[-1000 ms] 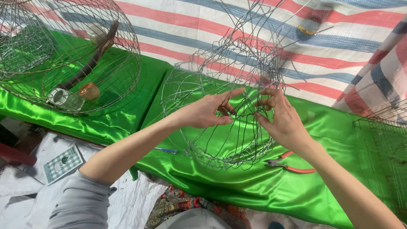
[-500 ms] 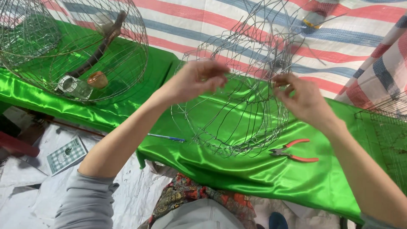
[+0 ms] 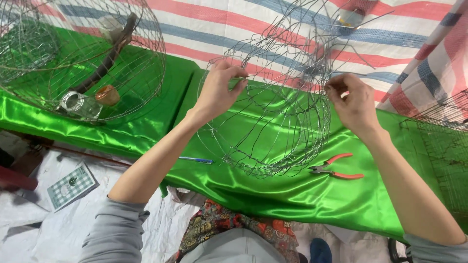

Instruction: Assembling a wire cage by twisting metal wires together

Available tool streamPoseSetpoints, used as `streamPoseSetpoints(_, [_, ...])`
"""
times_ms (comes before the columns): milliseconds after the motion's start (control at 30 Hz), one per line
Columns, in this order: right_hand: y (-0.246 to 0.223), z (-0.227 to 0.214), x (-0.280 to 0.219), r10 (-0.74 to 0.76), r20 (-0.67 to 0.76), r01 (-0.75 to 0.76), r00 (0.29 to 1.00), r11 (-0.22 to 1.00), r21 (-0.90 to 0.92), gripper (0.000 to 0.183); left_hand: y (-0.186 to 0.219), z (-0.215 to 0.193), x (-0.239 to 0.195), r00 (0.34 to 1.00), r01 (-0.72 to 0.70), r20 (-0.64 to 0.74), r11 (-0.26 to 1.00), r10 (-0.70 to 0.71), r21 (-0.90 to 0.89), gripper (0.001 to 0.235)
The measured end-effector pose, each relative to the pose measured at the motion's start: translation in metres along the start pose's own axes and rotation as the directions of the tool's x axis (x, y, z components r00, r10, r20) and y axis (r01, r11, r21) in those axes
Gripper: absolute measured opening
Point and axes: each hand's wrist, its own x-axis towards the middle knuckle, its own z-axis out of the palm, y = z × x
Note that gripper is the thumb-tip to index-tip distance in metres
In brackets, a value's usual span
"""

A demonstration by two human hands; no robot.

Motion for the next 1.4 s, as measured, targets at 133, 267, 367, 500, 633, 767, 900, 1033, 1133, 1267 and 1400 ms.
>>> streamPoseSetpoints(133, [-0.005, 0.003, 0.003, -0.039, -0.06, 0.038, 0.997, 0.999, -0.025, 0.015, 0.004, 0.001, 0.002, 1.0, 0.01, 0.01, 1.0, -0.01, -0.005, 0.016])
streamPoseSetpoints(267, [-0.008, 0.009, 0.005, -0.013, -0.085, 0.017, 0.996, 0.999, 0.042, 0.031, 0.011, -0.002, 0.003, 0.997, 0.061, 0.046, 0.994, -0.065, 0.085, 0.012])
streamPoseSetpoints(367, [-0.003, 0.011, 0.006, -0.019, -0.052, 0.024, 0.998, 0.995, 0.092, 0.043, 0.015, -0.004, 0.007, 0.991, 0.092, 0.084, 0.991, -0.101, 0.101, 0.013])
streamPoseSetpoints(500, [-0.021, 0.003, 0.005, -0.038, 0.028, 0.036, 0.999, 0.996, 0.087, 0.065, 0.013, 0.0, 0.01, 0.982, 0.114, 0.136, 0.988, -0.128, 0.1, 0.013])
streamPoseSetpoints(633, [-0.06, 0.001, 0.005, -0.023, 0.007, 0.022, 1.0, 0.989, 0.146, 0.068, 0.02, -0.003, 0.017, 0.975, 0.129, 0.169, 0.987, -0.144, 0.097, 0.014])
streamPoseSetpoints(767, [-0.062, 0.004, 0.012, -0.067, 0.003, 0.064, 0.998, 0.976, 0.21, 0.081, 0.025, -0.003, 0.023, 0.942, 0.193, 0.255, 0.973, -0.22, 0.128, 0.022])
streamPoseSetpoints(900, [-0.056, 0.006, 0.016, -0.023, 0.043, 0.014, 0.999, 0.98, 0.198, 0.085, 0.029, -0.007, 0.025, 0.914, 0.226, 0.304, 0.96, -0.268, 0.164, 0.025])
streamPoseSetpoints(1033, [-0.048, 0.008, 0.019, -0.024, 0.045, 0.014, 0.999, 0.978, 0.21, 0.078, 0.04, -0.014, 0.023, 0.929, 0.186, 0.27, 0.95, -0.254, 0.252, 0.023])
streamPoseSetpoints(1133, [-0.039, 0.011, 0.02, -0.029, 0.048, 0.02, 0.998, 0.983, 0.181, 0.077, 0.044, -0.012, 0.021, 0.97, 0.064, 0.196, 0.93, -0.144, 0.363, 0.016])
streamPoseSetpoints(1267, [-0.034, 0.013, 0.019, -0.029, 0.034, 0.021, 0.999, 0.976, 0.216, 0.074, 0.047, -0.003, 0.022, 0.996, -0.052, 0.09, 0.963, 0.029, 0.265, 0.013])
streamPoseSetpoints(1400, [-0.028, 0.015, 0.019, -0.022, 0.032, 0.014, 0.999, 0.977, 0.21, 0.075, 0.047, 0.003, 0.035, 0.985, 0.016, 0.172, 0.996, -0.001, -0.086, 0.022])
